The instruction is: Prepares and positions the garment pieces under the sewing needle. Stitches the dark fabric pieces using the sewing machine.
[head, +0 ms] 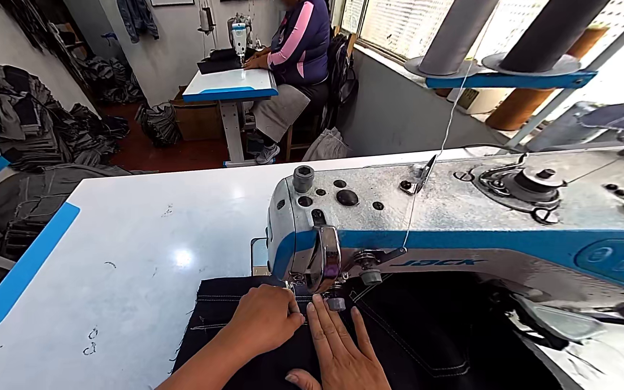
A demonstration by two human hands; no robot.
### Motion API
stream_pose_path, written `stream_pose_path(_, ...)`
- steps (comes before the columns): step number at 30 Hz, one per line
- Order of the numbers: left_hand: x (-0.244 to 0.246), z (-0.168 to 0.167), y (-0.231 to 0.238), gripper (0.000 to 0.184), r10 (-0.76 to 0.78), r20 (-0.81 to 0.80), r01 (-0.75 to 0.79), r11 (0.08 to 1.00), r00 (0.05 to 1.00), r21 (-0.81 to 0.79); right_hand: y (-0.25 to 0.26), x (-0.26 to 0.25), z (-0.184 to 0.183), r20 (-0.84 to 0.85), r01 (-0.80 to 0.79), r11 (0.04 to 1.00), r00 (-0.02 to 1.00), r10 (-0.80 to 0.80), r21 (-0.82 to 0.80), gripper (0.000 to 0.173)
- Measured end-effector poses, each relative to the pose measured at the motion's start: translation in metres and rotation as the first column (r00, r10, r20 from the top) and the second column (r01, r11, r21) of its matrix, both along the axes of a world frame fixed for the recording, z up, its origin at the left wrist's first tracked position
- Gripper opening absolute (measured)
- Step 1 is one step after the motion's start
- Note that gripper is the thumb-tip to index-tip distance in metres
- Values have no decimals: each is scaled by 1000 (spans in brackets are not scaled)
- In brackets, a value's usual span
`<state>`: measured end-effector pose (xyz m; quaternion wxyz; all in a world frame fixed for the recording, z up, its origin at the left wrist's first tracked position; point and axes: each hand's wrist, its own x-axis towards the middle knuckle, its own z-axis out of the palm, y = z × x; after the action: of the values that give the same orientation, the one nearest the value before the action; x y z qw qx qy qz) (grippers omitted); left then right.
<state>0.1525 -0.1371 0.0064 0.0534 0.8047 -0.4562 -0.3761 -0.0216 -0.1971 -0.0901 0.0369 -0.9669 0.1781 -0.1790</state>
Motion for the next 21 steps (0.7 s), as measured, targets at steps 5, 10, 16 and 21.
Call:
stream_pose_path(5, 3, -4, -3, 34, 17, 7, -17, 1000, 1000, -19, -1, 0, 0, -5, -6, 1000, 1000, 6, -20, 107)
stream_pose_path(10, 2, -2, -1, 35, 34, 9, -34, 999, 999, -9, -4, -4, 7, 86, -75, 988, 994, 64, 135, 86)
stream_pose_path(16, 6, -7, 6, 35, 1, -27, -4, 996, 1000, -84, -6, -9, 7, 198, -173, 981, 968, 152, 93, 34)
stream_pose_path(21, 42, 7, 44, 47, -60, -37, 60, 998, 998, 6, -4, -10, 12, 128, -142, 988, 983, 133, 62, 34)
